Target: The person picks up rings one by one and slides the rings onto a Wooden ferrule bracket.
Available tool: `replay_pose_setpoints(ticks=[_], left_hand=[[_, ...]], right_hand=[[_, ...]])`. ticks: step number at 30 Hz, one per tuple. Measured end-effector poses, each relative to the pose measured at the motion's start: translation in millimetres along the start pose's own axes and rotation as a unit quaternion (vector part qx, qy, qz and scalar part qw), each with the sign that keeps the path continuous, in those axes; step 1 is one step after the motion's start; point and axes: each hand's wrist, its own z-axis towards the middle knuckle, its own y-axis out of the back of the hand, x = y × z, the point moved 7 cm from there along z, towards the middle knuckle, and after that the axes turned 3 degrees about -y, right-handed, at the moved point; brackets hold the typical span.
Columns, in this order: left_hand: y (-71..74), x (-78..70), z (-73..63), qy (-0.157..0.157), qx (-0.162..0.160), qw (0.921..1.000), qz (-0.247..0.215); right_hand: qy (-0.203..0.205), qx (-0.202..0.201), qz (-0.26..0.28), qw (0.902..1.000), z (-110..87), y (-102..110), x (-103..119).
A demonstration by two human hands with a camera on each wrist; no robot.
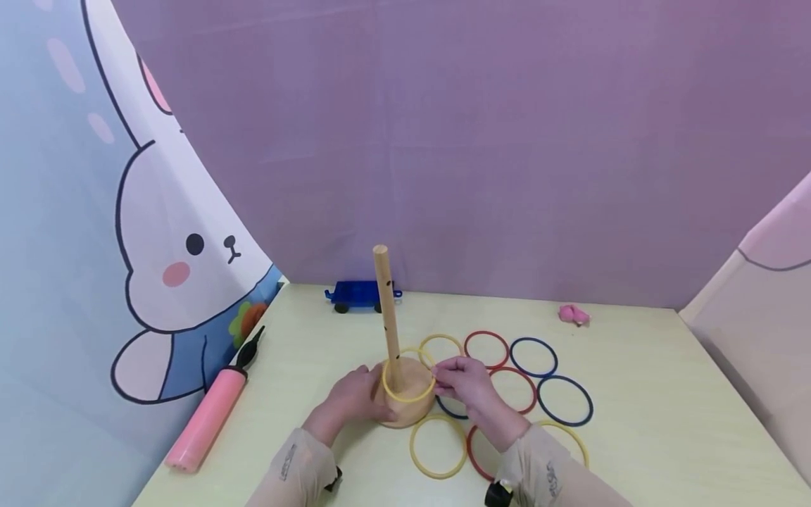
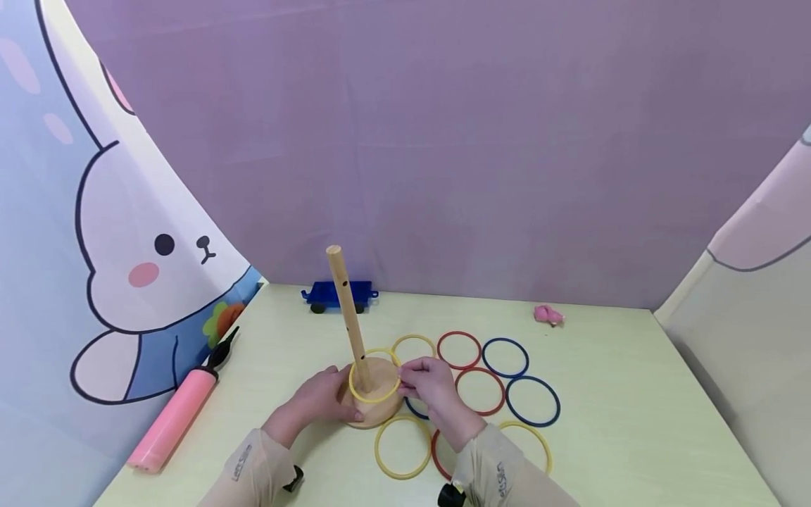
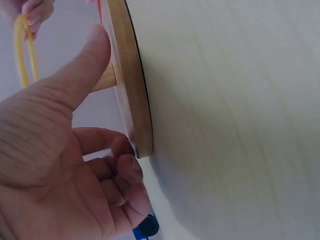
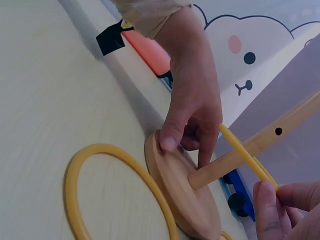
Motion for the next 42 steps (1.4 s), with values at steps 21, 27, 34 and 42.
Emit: replay_pose_setpoints(ticks=[21,27,34,42], left_hand=[[3.3,0.7,-18.4,0.03,-0.001,0.9986,0.043],[3.1,1.4,-17.9,0.033,0.013,0.9989,0.031],[1.6,1.5,-15.0,0.02,0.009,0.9988,0.043],[2.4,2.6,-15.8,0.036,0.011,0.9986,0.038]], right_hand=[[-0.009,0.0,-0.032,0.9995,22.7,-14.1,-34.9],[-0.004,-0.006,-0.051,0.9987,27.4,-18.1,-36.4],[0.02,-0.006,-0.085,0.9962,24.8,-19.3,-32.4],[0.062,-0.01,-0.135,0.9889,15.4,-6.2,-23.6]])
